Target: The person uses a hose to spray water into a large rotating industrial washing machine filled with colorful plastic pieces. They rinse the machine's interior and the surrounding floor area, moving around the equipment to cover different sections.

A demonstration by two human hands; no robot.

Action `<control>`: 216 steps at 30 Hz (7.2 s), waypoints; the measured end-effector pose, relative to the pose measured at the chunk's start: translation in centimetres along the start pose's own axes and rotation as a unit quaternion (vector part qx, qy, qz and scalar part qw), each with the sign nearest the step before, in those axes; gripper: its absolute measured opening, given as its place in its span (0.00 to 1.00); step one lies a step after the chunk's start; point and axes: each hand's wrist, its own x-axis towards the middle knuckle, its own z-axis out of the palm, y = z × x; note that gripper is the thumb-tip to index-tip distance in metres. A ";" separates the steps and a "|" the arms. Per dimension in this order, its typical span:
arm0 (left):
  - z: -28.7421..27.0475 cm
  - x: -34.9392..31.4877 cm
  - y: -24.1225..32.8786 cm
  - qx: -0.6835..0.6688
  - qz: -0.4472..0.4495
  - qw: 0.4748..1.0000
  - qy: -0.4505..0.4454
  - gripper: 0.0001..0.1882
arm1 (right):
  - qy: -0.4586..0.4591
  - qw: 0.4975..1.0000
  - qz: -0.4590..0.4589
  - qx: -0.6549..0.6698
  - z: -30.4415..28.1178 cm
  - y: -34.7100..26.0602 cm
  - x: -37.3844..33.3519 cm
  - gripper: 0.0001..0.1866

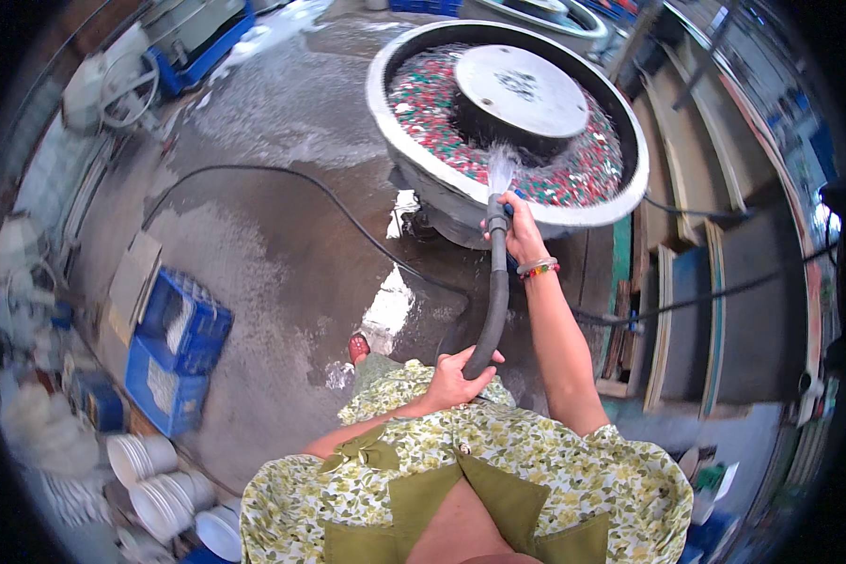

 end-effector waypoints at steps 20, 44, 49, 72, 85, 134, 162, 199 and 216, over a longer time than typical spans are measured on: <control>-26.8 3.4 -1.6 -0.082 0.015 0.993 0.081 0.16 | -0.050 0.985 0.092 -0.141 28.8 10.8 13.6 0.16; -53.3 13.0 -5.4 -0.440 -0.233 0.862 0.091 0.29 | -0.042 0.971 0.146 -0.185 37.3 22.1 28.9 0.32; -58.4 20.0 -6.3 -0.442 -0.241 0.860 0.087 0.29 | -0.001 0.946 0.205 -0.250 32.2 24.6 29.8 0.40; -76.8 48.2 -18.6 -0.583 -0.305 0.710 0.250 0.19 | -0.072 0.762 -0.004 -0.644 39.9 25.0 38.7 0.31; -94.0 52.3 -19.4 -0.465 -0.465 0.731 0.184 0.05 | -0.111 0.649 -0.035 -0.752 54.4 23.1 43.0 0.23; -127.7 87.5 -19.3 -0.543 -0.431 0.705 0.152 0.13 | -0.065 0.763 0.129 -0.630 84.7 9.3 78.4 0.35; -138.7 83.6 -22.6 -0.599 -0.143 0.493 0.615 0.07 | -0.425 0.477 0.008 -0.769 95.4 10.3 112.4 0.23; -177.0 113.5 -18.4 -0.564 -0.169 0.658 0.470 0.10 | -0.478 0.461 -0.111 -0.739 122.9 8.0 141.1 0.12; -186.2 132.7 -14.8 -0.531 -0.105 0.688 0.484 0.30 | -0.415 0.491 -0.144 -0.752 128.1 3.8 158.6 0.10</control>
